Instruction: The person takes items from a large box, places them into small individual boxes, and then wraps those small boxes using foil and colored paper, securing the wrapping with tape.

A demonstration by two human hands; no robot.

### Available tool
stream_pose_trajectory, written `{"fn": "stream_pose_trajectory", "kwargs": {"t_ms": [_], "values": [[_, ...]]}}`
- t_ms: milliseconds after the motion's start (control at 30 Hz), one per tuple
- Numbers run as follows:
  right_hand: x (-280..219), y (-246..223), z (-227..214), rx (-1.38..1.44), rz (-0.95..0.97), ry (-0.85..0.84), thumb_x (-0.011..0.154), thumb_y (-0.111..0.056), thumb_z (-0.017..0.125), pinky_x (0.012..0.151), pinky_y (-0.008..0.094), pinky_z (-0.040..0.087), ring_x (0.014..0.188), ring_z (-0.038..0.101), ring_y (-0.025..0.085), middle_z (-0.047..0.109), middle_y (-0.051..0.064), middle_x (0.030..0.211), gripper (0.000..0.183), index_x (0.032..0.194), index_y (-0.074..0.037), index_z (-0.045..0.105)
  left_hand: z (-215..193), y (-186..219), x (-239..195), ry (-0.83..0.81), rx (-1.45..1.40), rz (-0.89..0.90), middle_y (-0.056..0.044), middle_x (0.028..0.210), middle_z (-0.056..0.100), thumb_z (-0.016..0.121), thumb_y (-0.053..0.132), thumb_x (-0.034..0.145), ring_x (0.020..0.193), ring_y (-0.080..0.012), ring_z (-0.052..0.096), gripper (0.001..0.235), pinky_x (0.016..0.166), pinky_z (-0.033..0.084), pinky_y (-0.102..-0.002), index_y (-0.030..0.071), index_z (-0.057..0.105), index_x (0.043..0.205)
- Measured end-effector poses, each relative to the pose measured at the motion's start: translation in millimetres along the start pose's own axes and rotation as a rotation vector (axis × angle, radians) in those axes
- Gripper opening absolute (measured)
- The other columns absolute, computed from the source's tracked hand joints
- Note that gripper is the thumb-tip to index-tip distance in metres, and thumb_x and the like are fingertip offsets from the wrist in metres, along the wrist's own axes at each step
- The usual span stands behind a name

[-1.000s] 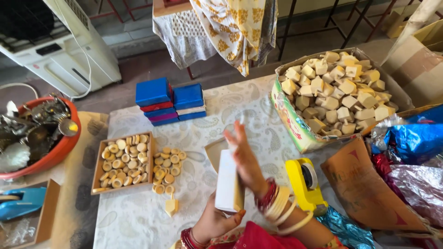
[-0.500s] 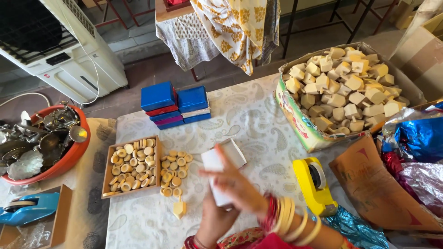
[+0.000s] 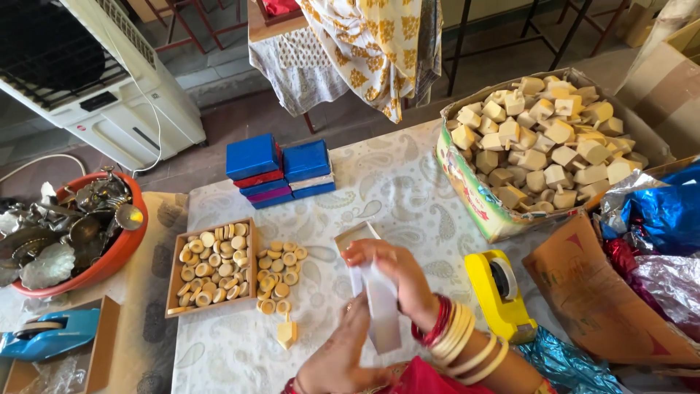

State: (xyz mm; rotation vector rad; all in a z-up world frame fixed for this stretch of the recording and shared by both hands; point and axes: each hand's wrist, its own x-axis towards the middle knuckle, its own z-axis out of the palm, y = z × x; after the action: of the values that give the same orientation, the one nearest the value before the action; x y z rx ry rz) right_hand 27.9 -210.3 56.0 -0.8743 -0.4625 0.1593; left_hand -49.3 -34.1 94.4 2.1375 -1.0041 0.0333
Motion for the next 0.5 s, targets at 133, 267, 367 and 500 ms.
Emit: {"fn": "stream_pose_trajectory", "kwargs": {"t_ms": [133,267,367,500], "values": [[-26,-24,33,-0.951,-0.551,-0.21,0.098,-0.029,0.051,0.125,0.055,0.028,0.139,0.056,0.029,0.075,0.01,0.129,0.033,0.115,-0.017,0.077,26,-44,-35,0.034,-0.925,-0.265,-0.027,0.154,0.036,0.094,0.011,0.069,0.144,-0.0343,0.034,0.112,0.115,0.033,-0.049,-0.001,0.024,0.156],[-22,-34,41,-1.062,-0.623,-0.215,0.101,-0.026,0.048,0.126,0.058,0.021,0.142,0.051,0.032,0.066,0.016,0.139,0.037,0.127,-0.017,0.073,34,-26,-20,0.153,-0.863,-0.312,-0.025,0.151,0.041,0.092,0.007,0.074,0.139,-0.0332,0.043,0.104,0.112,0.041,-0.047,-0.001,0.025,0.154],[-14,-31,22,-0.766,-0.409,-0.054,0.102,-0.028,0.05,0.119,0.051,0.031,0.144,0.048,0.033,0.049,0.018,0.153,0.04,0.135,-0.012,0.066,40,-12,-10,0.233,-0.584,-0.197,-0.018,0.152,0.046,0.077,-0.003,0.085,0.138,-0.0304,0.05,0.074,0.108,0.047,-0.041,0.003,0.038,0.147],[-8,-26,-3,-0.361,0.141,0.09,0.104,-0.027,0.051,0.11,0.06,0.032,0.129,0.044,0.051,0.048,0.033,0.142,0.05,0.144,-0.001,0.065,31,-5,0,0.176,-0.261,-0.082,-0.021,0.147,0.056,0.068,-0.012,0.086,0.13,-0.0361,0.063,0.045,0.102,0.056,-0.042,0.004,0.065,0.128]]}}
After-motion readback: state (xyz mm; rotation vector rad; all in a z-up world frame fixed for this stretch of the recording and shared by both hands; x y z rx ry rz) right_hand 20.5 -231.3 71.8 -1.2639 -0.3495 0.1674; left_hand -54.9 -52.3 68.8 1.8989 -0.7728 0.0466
